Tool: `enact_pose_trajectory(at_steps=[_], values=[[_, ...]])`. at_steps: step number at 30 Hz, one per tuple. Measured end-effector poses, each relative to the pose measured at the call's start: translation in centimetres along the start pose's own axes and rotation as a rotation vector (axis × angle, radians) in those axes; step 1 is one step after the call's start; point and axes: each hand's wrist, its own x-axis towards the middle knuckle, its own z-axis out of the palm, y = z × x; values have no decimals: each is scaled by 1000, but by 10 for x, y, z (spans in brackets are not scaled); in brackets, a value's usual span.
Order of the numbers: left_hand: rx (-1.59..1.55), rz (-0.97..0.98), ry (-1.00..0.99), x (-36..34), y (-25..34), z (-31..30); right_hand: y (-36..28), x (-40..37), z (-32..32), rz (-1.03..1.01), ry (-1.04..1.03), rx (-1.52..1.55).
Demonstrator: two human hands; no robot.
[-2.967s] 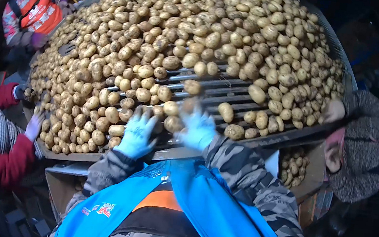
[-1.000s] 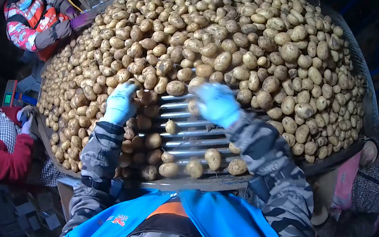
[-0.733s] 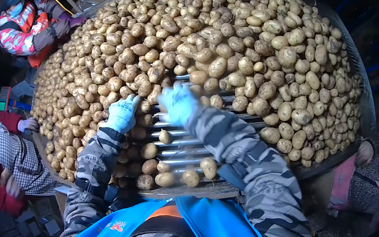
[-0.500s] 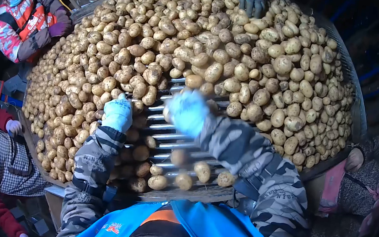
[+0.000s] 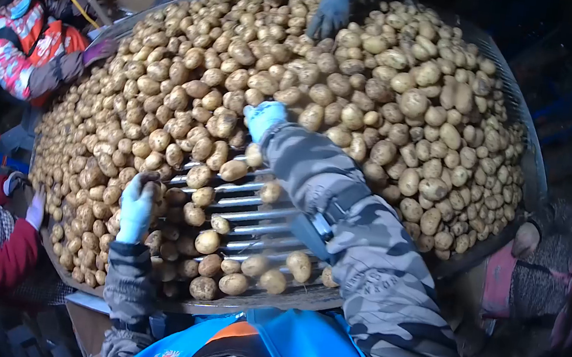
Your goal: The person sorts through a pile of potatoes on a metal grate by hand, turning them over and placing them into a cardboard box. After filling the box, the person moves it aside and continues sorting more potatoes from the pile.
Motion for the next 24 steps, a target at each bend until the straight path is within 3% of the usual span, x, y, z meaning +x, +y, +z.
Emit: enact_pose_trajectory(at_steps=[1,3,4,5,7,9,10,11,13,15,17,18,19,20,21,23,24], values=[[-478,-290,-96,-4,4,-5,-4,1,0,21,-15,4],[-911,-349,-38,-19,42,15,-10,0,4,-13,-9,-31],[-1028,-380,-96,-22,31,21,-8,-11,2,-94,4,-33],[-1133,-519,-125,-27,44,25,-9,-17,7,-86,36,121],[-1231,-527,-261,-39,39,40,-13,-42,-4,-134,-32,125],[-1333,-593,-404,-57,52,46,-5,-62,2,-51,185,424],[-1359,-598,-477,-63,33,59,7,-79,-2,-36,75,450],[-1382,-675,-474,-80,55,57,9,-98,-19,-19,124,734],[-1294,-751,-496,-94,60,65,13,-128,-18,8,-241,1711],[-1288,-699,-483,-97,56,75,8,-148,-14,9,-477,2184],[-1314,-788,-467,-95,68,76,-3,-161,-23,-116,-503,2356],[-1266,-717,-459,-96,70,74,-13,-163,-25,-120,-470,2538],[-1097,-497,-472,-97,63,79,-21,-164,-29,-128,-434,2716],[-1306,-603,-482,-93,58,79,-26,-165,-34,17,-434,2752],[-1517,-703,-488,-88,54,78,-30,-165,-27,-13,-488,2981],[-1692,-679,-612,-83,52,76,-43,-169,-40,125,-390,2859],[-1702,-655,-533,-88,54,77,-50,-171,-41,153,-361,2860]])
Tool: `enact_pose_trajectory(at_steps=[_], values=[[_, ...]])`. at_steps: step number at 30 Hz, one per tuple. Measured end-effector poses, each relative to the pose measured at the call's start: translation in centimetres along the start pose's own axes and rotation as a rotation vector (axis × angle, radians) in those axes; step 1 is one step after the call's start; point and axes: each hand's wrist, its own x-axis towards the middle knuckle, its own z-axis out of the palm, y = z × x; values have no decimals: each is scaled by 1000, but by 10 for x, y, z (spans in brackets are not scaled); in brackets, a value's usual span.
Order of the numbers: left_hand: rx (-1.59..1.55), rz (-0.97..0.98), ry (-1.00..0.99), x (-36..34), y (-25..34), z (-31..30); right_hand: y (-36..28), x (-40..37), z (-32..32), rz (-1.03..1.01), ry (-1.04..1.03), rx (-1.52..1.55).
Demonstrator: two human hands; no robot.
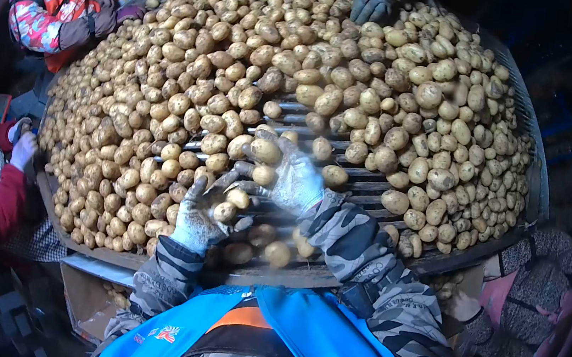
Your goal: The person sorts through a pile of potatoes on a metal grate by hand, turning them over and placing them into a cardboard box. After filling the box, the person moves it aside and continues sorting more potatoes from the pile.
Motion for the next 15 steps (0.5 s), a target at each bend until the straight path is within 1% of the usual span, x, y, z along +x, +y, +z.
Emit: enact_pose_trajectory(at_steps=[1,2,3,5,6,7,8,9,10,11,12,13,14,15], values=[[-7,68,26,-2,-3,2,7,1,2,-17,19,3],[-19,-12,35,-2,-1,3,21,1,2,-350,-22,-474],[-53,-19,46,-2,-1,6,34,-1,1,-680,-69,-949],[-40,68,141,1,-7,-4,42,-5,4,-394,156,-596],[224,204,109,0,-13,-3,46,-4,-3,-385,155,-599],[219,208,110,-1,-13,-6,52,-2,-16,-485,181,-699],[205,156,149,-1,-12,-8,55,-2,-12,-586,206,-799],[192,105,186,-2,-11,-9,55,-4,-7,-585,201,-803],[588,186,85,-6,-16,-8,55,-10,-1,-461,194,-493],[588,187,85,-6,-13,-13,54,-16,16,-336,184,-183],[121,60,63,-1,-9,-19,50,-21,34,-270,240,-60],[-344,-70,36,2,-7,-24,49,-22,35,-275,235,-65],[-388,-37,117,-1,-9,-10,48,-23,35,-304,255,5],[-385,-40,112,-8,-11,-5,49,-24,33,-333,275,77]])
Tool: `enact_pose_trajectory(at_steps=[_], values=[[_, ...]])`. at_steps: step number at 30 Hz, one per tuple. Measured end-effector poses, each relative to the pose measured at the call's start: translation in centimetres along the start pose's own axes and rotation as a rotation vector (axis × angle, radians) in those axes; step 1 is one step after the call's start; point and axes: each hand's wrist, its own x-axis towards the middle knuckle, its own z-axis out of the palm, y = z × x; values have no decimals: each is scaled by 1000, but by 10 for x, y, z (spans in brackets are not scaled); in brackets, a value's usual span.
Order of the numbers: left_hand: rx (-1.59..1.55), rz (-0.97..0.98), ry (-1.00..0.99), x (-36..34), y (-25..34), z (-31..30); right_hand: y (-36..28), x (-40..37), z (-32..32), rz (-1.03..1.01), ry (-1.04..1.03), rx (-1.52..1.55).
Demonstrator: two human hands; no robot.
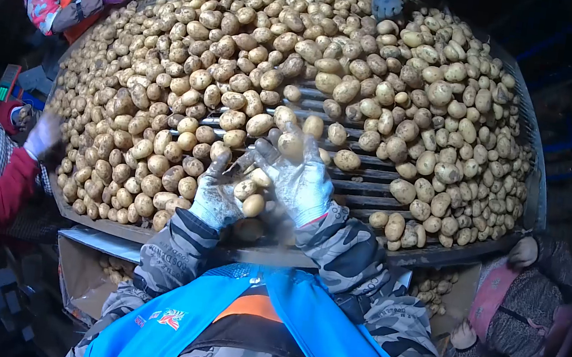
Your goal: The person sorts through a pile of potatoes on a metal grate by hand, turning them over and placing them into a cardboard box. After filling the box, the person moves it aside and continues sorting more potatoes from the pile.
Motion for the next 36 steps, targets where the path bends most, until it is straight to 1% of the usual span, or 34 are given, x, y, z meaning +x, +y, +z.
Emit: enact_pose_trajectory(at_steps=[1,2,3,4,6,7,8,9,10,11,12,14,15,16,17,18,19,20,21,22,23,24,25,26,27,28,29,30,31,32,33,34,35,36], values=[[364,49,-109,-8,-5,1,1,1,-10,43,-101,157],[728,102,-222,-11,-7,1,3,1,-6,37,-108,155],[343,28,65,-8,-15,6,9,-1,1,12,-83,129],[420,114,167,-14,-32,8,14,-4,6,-12,-57,103],[59,-258,-504,-11,-32,7,15,-3,8,-33,-83,53],[308,-103,-87,-26,-46,-2,10,2,-4,20,-185,86],[302,-219,-236,-20,-40,-31,3,4,-16,75,-279,114],[340,-179,-128,-25,-44,-31,-6,2,-24,20,-249,45],[378,-142,-14,-31,-46,-31,-17,4,-49,161,-387,315],[210,-282,-163,-30,-38,-56,-28,-11,-55,105,-263,233],[145,-354,-165,-34,-39,-48,-38,-23,-57,56,-153,145],[195,-426,-192,-40,-38,-34,-46,-36,-67,-36,44,70],[330,-379,-190,-38,-45,-34,-53,-35,-80,-89,23,-34],[465,-333,-189,-36,-54,-34,-58,-32,-94,-90,25,-36],[687,-402,-207,-35,-55,-29,-60,-34,-98,-250,110,-496],[765,-391,-310,-35,-61,-28,-63,-35,-103,-405,195,-959],[850,-444,-329,-34,-60,-34,-66,-37,-109,-763,59,-1683],[942,-499,-344,-33,-55,-39,-70,-61,-92,-912,-71,-2119],[947,-505,-344,-31,-54,-41,-61,-82,-94,-742,-201,-1910],[789,-559,-283,-28,-54,-41,-52,-100,-96,-577,-323,-1695],[623,-608,-219,-28,-55,-43,-47,-115,-92,-596,-404,-1818],[617,-604,-222,-26,-55,-43,-45,-124,-89,-614,-496,-1944],[710,-565,-269,-25,-55,-41,-35,-127,-95,-765,-500,-2088],[803,-534,-309,-29,-56,-42,-19,-125,-102,-776,-432,-2085],[582,-590,-155,-33,-56,-39,-4,-123,-105,-742,-340,-1972],[589,-575,-160,-36,-55,-37,5,-121,-102,-714,-266,-1857],[621,-567,-184,-41,-57,-37,7,-124,-96,-722,-281,-1853],[663,-544,-208,-47,-54,-35,9,-121,-85,-857,-225,-2001],[665,-409,-186,-55,-57,-31,15,-112,-74,-1008,-193,-2127],[690,-345,-171,-62,-61,-20,22,-100,-71,-985,-221,-1999],[718,-242,-173,-56,-59,-48,28,-89,-64,-915,-319,-1878],[568,-319,-157,-61,-54,-49,37,-80,-62,-933,-326,-1853],[490,-397,-342,-73,-44,-47,39,-75,-49,-857,-406,-1844],[1090,248,-647,-81,-53,-55,45,-71,-42,-862,-539,-1792]])
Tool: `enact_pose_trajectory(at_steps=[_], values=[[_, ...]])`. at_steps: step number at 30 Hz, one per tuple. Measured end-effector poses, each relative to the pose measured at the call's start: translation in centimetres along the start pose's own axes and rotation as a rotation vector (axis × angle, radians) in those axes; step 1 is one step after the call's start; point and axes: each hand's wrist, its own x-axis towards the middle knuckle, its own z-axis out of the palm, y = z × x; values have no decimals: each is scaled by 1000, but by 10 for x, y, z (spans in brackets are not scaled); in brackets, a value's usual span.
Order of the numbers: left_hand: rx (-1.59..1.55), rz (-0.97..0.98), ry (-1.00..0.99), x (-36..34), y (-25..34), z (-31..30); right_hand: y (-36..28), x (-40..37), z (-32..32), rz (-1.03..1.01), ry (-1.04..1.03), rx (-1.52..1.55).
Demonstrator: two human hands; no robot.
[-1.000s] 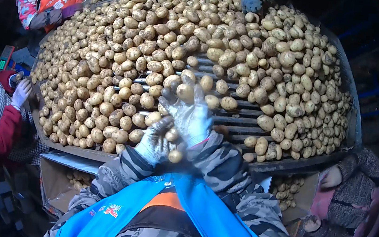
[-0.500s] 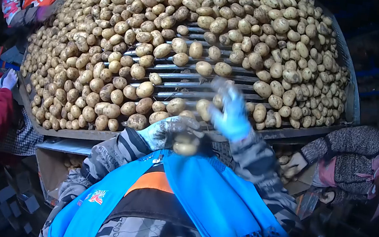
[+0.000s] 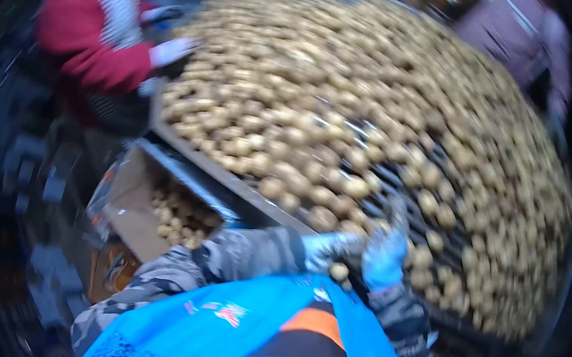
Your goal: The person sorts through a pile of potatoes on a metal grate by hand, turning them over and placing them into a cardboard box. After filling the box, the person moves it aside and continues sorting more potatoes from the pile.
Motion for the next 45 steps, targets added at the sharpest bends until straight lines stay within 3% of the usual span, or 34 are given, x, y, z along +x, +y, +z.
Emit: enact_pose_trajectory(at_steps=[1,2,3,4,6,7,8,12,13,14,15,16,18,20,22,24,25,26,27,28,29,30,31,32,34,35,36,38,40,42,43,44,45], values=[[-598,-414,185,2,11,-3,-3,2,6,36,-22,67],[-421,-478,235,-2,24,2,-5,5,11,77,-54,126],[-439,-417,262,-12,24,1,-9,10,16,122,-94,172],[-472,-256,311,-23,14,-1,-25,14,23,174,-133,318],[-524,-178,341,-45,29,-7,-27,21,39,161,-312,471],[-489,-31,406,-59,22,-14,-35,30,45,46,-319,431],[-434,32,463,-74,46,-12,-46,41,49,-77,-312,395],[-264,357,789,-203,122,-26,-59,57,68,-18,-366,414],[400,520,1037,-240,119,-29,-52,55,71,53,-402,448],[306,686,1276,-271,140,-25,-51,57,75,129,-441,477],[-383,962,1223,-311,158,-32,-60,60,76,218,-474,526],[-429,1195,1245,-344,171,-31,-71,63,75,310,-501,574],[-216,1321,1315,-442,172,-67,-79,67,77,335,-510,571],[-456,1376,1392,-509,184,-95,-72,67,80,371,-508,563],[-536,1145,1911,-524,207,-100,-47,61,82,214,-438,401],[-656,1184,1912,-545,199,-111,-69,60,82,286,-416,468],[-556,1205,1782,-561,189,-127,-84,59,80,352,-455,507],[-443,1131,1887,-545,192,-123,-93,57,70,434,-467,535],[-244,1118,1940,-536,181,-135,-77,51,68,299,-492,312],[-138,1020,1916,-532,173,-146,-54,41,64,197,-528,70],[-192,868,1948,-482,196,-124,-63,39,60,195,-446,119],[59,749,2007,-479,193,-133,-67,40,61,176,-369,172],[232,640,2233,-417,217,-106,-51,33,52,224,-350,191],[601,681,2065,-468,191,-158,-39,27,44,253,-334,226],[748,554,1927,-375,205,-136,-31,17,17,371,-236,294],[659,626,1786,-354,200,-145,-21,9,0,436,-172,258],[1192,366,1643,-297,194,-122,5,-5,-13,478,-107,269],[1225,207,1491,-231,169,-119,37,-34,-44,611,14,228],[1488,164,1068,-160,142,-103,56,-66,-80,506,63,-122],[1556,-24,684,-95,120,-66,62,-97,-110,574,81,-333],[1588,46,471,-75,99,-63,61,-108,-122,671,-4,-406],[1605,104,263,-57,81,-59,71,-122,-129,625,-28,-444],[1641,-4,144,-38,72,-44,61,-118,-131,705,-82,-468]])
